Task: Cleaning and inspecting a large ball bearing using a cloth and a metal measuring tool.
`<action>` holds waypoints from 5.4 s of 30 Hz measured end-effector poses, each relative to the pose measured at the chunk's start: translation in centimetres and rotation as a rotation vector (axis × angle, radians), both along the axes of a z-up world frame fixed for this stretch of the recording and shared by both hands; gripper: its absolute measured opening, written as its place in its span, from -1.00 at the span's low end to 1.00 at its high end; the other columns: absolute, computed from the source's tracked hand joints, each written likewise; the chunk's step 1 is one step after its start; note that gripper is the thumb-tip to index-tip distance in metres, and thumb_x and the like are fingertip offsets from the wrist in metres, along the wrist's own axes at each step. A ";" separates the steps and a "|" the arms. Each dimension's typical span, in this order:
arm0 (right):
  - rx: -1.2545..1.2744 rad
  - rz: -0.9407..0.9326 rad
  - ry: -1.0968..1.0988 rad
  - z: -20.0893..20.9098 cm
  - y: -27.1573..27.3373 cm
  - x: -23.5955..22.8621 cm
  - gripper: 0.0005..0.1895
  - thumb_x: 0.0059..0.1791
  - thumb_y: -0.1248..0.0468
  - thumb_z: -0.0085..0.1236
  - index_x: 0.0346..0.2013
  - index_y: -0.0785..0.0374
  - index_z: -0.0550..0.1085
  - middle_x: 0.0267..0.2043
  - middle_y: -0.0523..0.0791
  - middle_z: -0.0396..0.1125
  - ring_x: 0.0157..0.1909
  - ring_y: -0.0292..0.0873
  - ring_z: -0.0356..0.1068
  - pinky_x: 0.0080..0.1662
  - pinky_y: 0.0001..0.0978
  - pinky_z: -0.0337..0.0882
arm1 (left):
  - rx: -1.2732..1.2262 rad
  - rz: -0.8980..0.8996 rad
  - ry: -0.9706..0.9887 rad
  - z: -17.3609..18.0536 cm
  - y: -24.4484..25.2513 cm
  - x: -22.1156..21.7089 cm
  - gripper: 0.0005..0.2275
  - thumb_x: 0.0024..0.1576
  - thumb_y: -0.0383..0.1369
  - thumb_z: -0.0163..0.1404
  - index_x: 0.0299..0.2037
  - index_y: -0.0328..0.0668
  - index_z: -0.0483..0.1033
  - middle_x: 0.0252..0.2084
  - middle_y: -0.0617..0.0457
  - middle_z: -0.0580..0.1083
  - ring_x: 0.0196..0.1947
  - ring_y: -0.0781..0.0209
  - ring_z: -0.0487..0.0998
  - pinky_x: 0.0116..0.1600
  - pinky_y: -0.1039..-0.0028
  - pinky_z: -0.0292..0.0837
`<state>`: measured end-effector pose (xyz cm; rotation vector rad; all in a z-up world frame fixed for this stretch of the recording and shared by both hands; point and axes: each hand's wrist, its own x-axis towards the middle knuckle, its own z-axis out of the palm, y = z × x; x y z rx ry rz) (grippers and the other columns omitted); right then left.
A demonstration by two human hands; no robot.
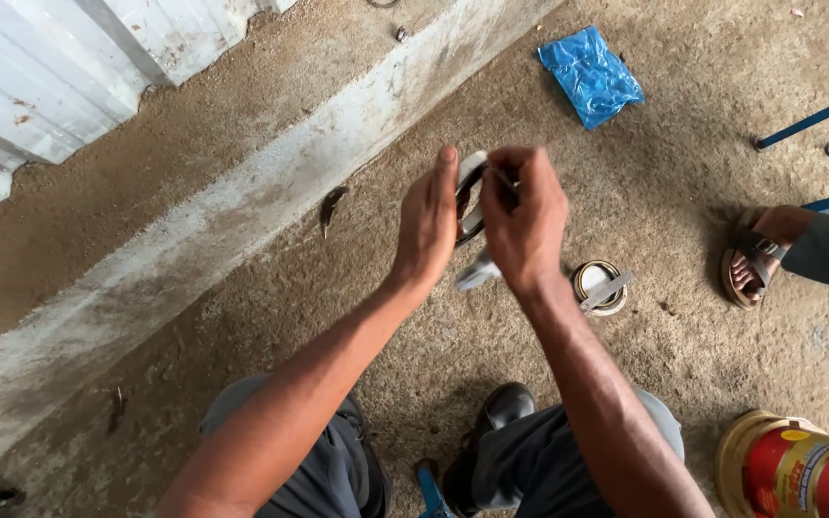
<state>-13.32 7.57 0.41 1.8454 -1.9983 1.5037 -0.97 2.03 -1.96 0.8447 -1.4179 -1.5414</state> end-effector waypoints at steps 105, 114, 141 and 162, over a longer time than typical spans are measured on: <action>-0.148 1.060 -1.536 13.6 8.0 10.2 -0.78 0.09 0.34 0.18 0.02 0.23 0.42 -0.12 -0.15 0.33 -0.19 -0.30 0.30 -0.21 -0.51 0.32 | 0.326 -0.211 0.841 15.0 14.4 18.8 -0.47 0.34 0.06 -0.20 -0.65 -0.02 0.16 -0.73 0.22 0.08 -0.74 0.37 0.07 -0.61 0.51 0.00; -0.085 1.065 -1.597 16.9 9.8 15.9 -0.84 0.05 0.35 0.14 -0.07 0.22 0.43 -0.19 -0.16 0.33 -0.25 -0.30 0.31 -0.23 -0.49 0.33 | 0.281 0.018 0.999 18.0 19.1 22.5 -0.51 0.34 0.05 -0.19 -0.59 -0.01 0.23 -0.72 0.25 0.10 -0.72 0.40 0.08 -0.58 0.53 0.03; 0.012 0.586 -0.963 7.9 -7.4 23.7 -0.88 0.12 0.41 0.11 -0.06 0.38 0.46 -0.12 -0.04 0.39 -0.08 -0.16 0.35 0.01 -0.34 0.40 | 0.168 0.350 0.411 8.4 3.5 28.6 -0.74 0.08 -0.43 0.20 -0.09 -0.24 0.43 -0.32 0.12 0.45 -0.47 0.38 0.39 -0.37 0.50 0.34; 0.159 0.845 -0.863 11.5 -3.9 20.9 -0.78 0.09 0.43 -0.20 -0.18 0.17 0.45 -0.12 0.02 0.47 -0.18 -0.25 0.54 -0.07 -0.47 0.64 | 0.079 0.189 0.643 7.6 2.1 29.4 -0.72 0.29 -0.13 0.08 -0.23 -0.19 0.46 -0.48 0.12 0.43 -0.54 0.41 0.37 -0.40 0.55 0.26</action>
